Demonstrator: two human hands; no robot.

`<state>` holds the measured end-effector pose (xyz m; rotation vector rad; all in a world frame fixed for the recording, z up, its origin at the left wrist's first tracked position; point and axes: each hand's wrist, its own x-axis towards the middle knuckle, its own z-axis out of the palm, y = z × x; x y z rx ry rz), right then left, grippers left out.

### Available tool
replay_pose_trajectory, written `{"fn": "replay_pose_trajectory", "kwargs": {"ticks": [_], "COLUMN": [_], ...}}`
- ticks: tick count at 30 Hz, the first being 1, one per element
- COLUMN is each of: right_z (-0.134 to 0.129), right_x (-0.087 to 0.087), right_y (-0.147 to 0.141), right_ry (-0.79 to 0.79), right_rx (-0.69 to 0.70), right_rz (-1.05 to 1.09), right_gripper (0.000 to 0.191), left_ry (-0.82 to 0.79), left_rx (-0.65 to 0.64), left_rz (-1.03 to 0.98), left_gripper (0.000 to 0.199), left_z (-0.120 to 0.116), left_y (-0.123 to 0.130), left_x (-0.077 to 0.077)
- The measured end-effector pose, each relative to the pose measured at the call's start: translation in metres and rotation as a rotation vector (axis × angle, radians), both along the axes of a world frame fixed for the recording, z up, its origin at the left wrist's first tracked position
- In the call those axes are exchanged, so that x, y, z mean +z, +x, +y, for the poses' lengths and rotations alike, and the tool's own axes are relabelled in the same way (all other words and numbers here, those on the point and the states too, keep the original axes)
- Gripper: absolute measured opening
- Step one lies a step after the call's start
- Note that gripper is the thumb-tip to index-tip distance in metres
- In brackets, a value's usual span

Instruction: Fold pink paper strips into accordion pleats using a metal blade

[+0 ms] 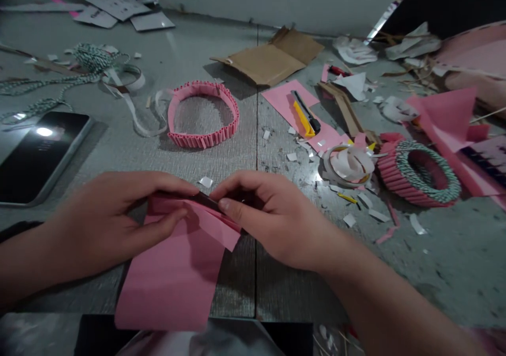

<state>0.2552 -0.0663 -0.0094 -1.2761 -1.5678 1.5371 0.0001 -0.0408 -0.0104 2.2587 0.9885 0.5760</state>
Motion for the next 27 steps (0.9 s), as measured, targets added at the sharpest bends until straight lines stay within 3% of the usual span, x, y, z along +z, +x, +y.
{"fn": "replay_pose_trajectory", "kwargs": {"ticks": [6,8,11,15,27], "right_z": [-0.003,-0.007,-0.011,-0.01,-0.005], "right_x": [0.001,0.0,-0.002,0.0,-0.002], "right_y": [-0.004,-0.006,-0.008,-0.008,-0.005], "right_ry": [-0.008,-0.019,0.097,0.235,0.311], "right_rx": [-0.039,-0.033,-0.005,-0.004,-0.14], "right_rz": [0.076,0.083,-0.032,-0.143,-0.152], "right_gripper": [0.004,0.014,0.02,0.011,0.005], "left_ry": [0.066,0.091,0.086,0.019,-0.19], "left_rx": [0.051,0.068,0.109,0.096,0.101], "left_rz": [-0.003,-0.016,-0.036,-0.035,-0.07], "left_gripper": [0.016,0.017,0.016,0.018,0.019], "left_z": [0.002,0.003,0.004,0.003,0.007], "left_y": [-0.004,-0.004,-0.003,-0.002,-0.003], "left_x": [-0.003,-0.005,-0.007,-0.006,0.001]}}
